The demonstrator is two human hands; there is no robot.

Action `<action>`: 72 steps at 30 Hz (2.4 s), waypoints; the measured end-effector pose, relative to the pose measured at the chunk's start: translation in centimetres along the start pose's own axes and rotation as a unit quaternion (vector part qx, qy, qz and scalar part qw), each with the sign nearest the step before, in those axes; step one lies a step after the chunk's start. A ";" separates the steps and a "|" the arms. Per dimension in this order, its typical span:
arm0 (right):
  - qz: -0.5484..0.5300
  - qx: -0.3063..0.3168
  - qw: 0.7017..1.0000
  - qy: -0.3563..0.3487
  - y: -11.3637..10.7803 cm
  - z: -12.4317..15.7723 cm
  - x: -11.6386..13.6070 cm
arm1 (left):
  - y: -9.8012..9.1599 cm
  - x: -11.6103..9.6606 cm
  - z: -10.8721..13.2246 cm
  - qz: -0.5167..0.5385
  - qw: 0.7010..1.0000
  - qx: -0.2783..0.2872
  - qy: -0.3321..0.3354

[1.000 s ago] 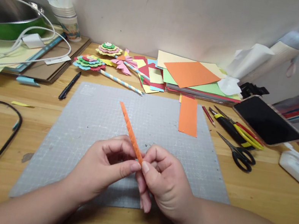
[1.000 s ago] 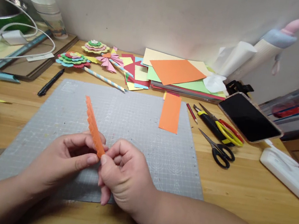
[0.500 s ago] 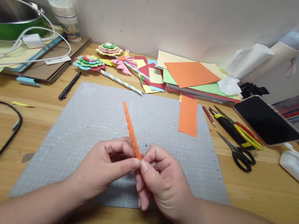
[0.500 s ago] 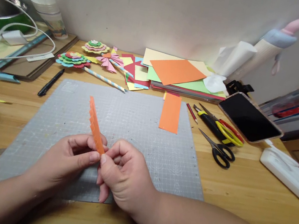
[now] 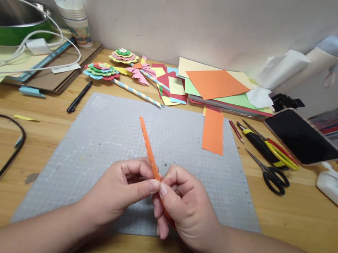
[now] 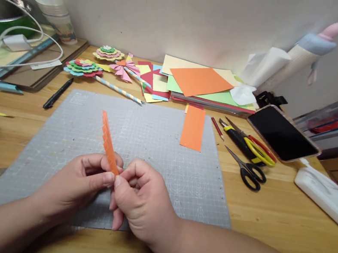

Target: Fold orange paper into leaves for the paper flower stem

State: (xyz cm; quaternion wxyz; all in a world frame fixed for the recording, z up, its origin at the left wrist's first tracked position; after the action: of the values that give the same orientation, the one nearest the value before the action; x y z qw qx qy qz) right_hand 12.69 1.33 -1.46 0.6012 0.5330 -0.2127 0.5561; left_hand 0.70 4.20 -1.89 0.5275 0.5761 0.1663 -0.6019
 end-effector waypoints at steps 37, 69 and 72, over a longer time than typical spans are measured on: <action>-0.142 0.107 0.983 0.049 0.8 0.0 -0.1 | 0.8 -1.6 0.3 -0.105 0.993 0.021 0.040; -0.374 0.351 0.840 0.178 0.8 0.0 0.1 | 0.5 -2.3 0.3 0.013 0.995 0.087 0.042; -0.359 0.368 0.837 0.186 0.8 0.1 0.2 | 0.3 -2.8 0.5 -0.040 0.993 0.079 0.082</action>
State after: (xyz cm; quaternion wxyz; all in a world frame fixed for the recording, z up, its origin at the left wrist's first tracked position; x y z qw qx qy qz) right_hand 12.03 1.18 -0.94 0.5466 0.6403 0.3301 0.4270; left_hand 0.14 4.93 0.79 0.4406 0.6564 0.1838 -0.5842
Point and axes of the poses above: each hand's wrist, its own z-axis away from the middle knuckle, its own y-axis out of the palm, x = y × z, the point moved 4 cm from there along -z, towards the middle knuckle, and after that the axes turned 2 degrees about z, right-handed, at the moved point
